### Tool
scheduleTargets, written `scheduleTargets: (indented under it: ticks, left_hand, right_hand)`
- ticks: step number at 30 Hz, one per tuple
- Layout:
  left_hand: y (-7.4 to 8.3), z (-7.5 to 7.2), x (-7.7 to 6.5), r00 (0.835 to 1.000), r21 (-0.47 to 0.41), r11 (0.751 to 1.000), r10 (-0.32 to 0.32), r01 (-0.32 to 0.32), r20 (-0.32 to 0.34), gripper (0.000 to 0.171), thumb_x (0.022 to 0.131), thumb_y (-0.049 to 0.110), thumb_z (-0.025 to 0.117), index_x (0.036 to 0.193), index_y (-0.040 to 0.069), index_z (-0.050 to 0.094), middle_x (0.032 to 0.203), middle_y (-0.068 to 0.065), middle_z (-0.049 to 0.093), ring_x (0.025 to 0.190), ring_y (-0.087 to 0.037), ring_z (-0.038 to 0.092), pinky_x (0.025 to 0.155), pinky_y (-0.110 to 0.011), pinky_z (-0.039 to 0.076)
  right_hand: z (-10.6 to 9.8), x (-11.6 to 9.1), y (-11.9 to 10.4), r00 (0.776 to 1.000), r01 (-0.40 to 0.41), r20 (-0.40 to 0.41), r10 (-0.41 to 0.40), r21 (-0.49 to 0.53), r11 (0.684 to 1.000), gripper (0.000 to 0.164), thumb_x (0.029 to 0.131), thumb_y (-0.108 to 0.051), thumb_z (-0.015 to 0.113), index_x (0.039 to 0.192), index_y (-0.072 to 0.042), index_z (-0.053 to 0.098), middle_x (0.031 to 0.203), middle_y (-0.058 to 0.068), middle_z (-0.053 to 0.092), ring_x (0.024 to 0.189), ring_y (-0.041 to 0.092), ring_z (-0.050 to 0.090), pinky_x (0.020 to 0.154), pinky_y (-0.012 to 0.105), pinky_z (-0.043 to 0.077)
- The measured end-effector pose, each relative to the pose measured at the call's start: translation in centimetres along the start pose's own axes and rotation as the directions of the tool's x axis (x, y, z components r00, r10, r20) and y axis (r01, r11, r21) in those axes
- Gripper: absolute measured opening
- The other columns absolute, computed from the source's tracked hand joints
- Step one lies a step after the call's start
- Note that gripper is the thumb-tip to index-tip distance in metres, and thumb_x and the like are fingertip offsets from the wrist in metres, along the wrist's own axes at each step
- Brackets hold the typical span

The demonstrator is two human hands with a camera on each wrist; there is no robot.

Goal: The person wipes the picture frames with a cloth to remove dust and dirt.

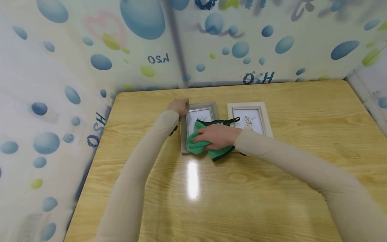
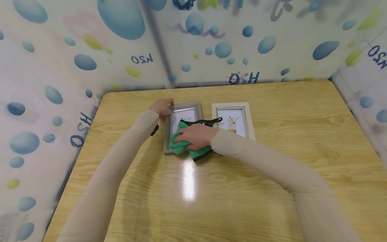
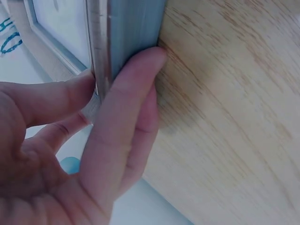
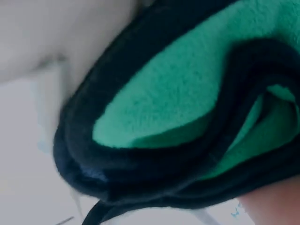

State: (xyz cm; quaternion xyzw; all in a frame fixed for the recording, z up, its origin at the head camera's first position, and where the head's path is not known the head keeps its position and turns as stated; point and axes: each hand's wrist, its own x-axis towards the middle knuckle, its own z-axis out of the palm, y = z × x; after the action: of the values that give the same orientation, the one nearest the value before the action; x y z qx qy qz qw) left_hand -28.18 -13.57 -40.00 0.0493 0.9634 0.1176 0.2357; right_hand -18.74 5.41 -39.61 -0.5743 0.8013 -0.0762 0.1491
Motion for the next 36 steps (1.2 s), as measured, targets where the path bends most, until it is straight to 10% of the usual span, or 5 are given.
scheduleTargets:
  ticks: [6,13,26,31,36]
  left_hand:
    - [0.1,-0.1,-0.4,0.999,0.054,0.998,0.031,-0.03,-0.018,0.039,0.093,0.007,0.049,0.132,0.008,0.049,0.133,-0.022,0.051,0.106,-0.036,0.053,0.062,-0.034,0.052]
    - [-0.1,-0.3,0.0,1.0,0.079,0.997,0.011,-0.01,-0.014,0.038,0.094,0.007,0.051,0.132,0.01,0.049,0.131,-0.021,0.051,0.109,-0.036,0.052,0.059,-0.031,0.051]
    - [0.6,0.3,-0.6,0.998,0.044,0.999,0.023,-0.02,-0.061,0.036,0.092,0.007,0.056,0.127,0.01,0.053,0.124,-0.02,0.056,0.104,-0.034,0.055,0.069,-0.036,0.053]
    - [0.5,0.5,-0.3,0.998,0.051,0.999,0.018,-0.015,-0.063,0.034,0.091,0.008,0.056,0.125,0.01,0.054,0.122,-0.019,0.057,0.101,-0.033,0.056,0.064,-0.034,0.052]
    - [0.0,0.2,0.3,0.999,0.06,0.998,0.01,-0.008,-0.043,0.037,0.091,0.008,0.055,0.127,0.01,0.052,0.124,-0.02,0.056,0.1,-0.033,0.057,0.058,-0.031,0.052]
  right_hand:
    - [-0.2,-2.9,0.9,1.0,-0.013,-0.014,0.015,0.127,0.992,0.039,0.091,-0.016,0.069,0.129,-0.017,0.061,0.123,0.005,0.057,0.104,0.022,0.059,0.089,0.04,0.049]
    - [-0.6,-2.1,4.9,0.978,-0.178,-0.096,0.184,0.066,0.982,0.041,0.093,-0.015,0.066,0.133,-0.011,0.058,0.123,0.016,0.054,0.104,0.032,0.057,0.089,0.046,0.049]
    - [-3.0,1.6,9.7,0.81,-0.557,-0.093,0.58,0.189,0.809,0.045,0.098,-0.011,0.056,0.141,-0.006,0.047,0.128,0.023,0.05,0.112,0.035,0.048,0.09,0.049,0.043]
    - [-3.2,2.0,8.4,0.807,-0.578,-0.071,0.586,0.108,0.809,0.037,0.097,-0.012,0.058,0.134,-0.011,0.054,0.123,0.021,0.054,0.103,0.033,0.053,0.081,0.049,0.048]
    - [-2.3,1.3,5.2,0.86,-0.504,-0.093,0.501,-0.004,0.864,0.033,0.092,-0.011,0.066,0.125,-0.011,0.061,0.116,0.02,0.059,0.098,0.035,0.059,0.073,0.05,0.054]
